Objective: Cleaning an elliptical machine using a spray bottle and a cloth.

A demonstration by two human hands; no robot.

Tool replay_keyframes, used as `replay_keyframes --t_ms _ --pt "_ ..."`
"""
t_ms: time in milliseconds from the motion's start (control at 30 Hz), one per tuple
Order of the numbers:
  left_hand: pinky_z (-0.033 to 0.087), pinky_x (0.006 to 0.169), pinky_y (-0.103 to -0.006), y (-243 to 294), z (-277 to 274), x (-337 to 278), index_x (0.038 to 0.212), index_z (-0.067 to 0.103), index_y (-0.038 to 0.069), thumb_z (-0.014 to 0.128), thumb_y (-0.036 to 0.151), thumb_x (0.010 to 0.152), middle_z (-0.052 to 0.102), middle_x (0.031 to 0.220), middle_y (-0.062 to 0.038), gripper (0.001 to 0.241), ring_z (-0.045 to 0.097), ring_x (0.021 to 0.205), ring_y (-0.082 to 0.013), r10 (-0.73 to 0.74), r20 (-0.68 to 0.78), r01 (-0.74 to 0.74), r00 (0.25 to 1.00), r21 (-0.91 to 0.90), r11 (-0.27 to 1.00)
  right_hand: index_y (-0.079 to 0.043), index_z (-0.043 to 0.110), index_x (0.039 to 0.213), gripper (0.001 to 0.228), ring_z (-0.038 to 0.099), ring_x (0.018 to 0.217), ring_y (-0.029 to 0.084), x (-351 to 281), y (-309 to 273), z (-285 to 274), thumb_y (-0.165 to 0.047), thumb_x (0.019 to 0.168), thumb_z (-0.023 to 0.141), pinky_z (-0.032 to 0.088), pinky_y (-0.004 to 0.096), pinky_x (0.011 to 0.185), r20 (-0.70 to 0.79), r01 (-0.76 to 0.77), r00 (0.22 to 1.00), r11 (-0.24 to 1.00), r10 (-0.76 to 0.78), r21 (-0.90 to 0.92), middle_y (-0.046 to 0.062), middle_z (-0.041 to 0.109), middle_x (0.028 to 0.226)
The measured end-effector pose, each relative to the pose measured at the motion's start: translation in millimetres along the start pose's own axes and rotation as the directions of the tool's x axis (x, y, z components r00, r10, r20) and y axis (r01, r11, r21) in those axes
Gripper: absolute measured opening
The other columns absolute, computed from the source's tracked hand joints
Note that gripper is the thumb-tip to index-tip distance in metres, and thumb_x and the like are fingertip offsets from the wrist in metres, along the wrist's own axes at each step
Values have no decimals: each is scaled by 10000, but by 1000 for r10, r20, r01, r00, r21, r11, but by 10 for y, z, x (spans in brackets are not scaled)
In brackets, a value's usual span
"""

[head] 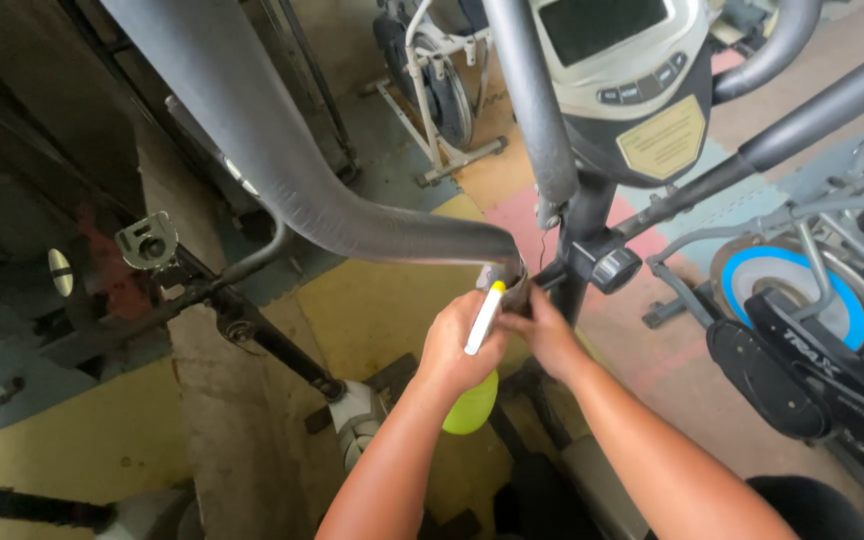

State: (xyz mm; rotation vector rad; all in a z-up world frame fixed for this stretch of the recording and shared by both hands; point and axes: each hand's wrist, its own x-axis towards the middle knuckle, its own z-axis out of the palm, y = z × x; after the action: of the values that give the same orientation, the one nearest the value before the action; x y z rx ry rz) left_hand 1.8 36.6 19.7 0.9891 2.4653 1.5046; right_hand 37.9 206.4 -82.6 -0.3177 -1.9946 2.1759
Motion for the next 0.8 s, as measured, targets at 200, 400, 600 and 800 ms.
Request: replay_keyframes --t_ms 200,400,600,800 --pt "530 762 -486 39 21 -47 917 630 60 654 161 801 673 900 -199 155 654 867 -435 -29 -47 32 998 58 998 -40 367 1560 708 516 1344 163 -57 244 24 -12 888 588 380 332 1144 34 94 995 987 -99 129 50 569 1429" --pt "520 725 -488 102 -70 -179 862 587 47 643 154 779 649 855 -195 147 640 821 -431 -54 -102 63 993 87 994 6 426 1523 654 539 1318 178 15 -531 177 75 904 624 419 326 1139 -43 403 912 912 -407 -75 92 577 1421" --pt "524 714 -471 260 -184 -262 851 595 54 634 139 775 651 834 -179 121 644 805 -416 -92 -150 104 984 78 992 12 438 1537 643 572 1269 162 8 -877 225 14 939 672 491 298 1063 -68 520 837 828 -543 -209 108 574 1430" --pt "535 731 -461 124 -72 -354 894 632 73 633 143 777 667 835 -162 136 663 816 -401 -97 -169 106 981 44 993 -10 491 1459 581 620 1115 161 113 23 198 -95 946 751 521 315 984 -122 509 832 831 -542 -224 106 661 1260"
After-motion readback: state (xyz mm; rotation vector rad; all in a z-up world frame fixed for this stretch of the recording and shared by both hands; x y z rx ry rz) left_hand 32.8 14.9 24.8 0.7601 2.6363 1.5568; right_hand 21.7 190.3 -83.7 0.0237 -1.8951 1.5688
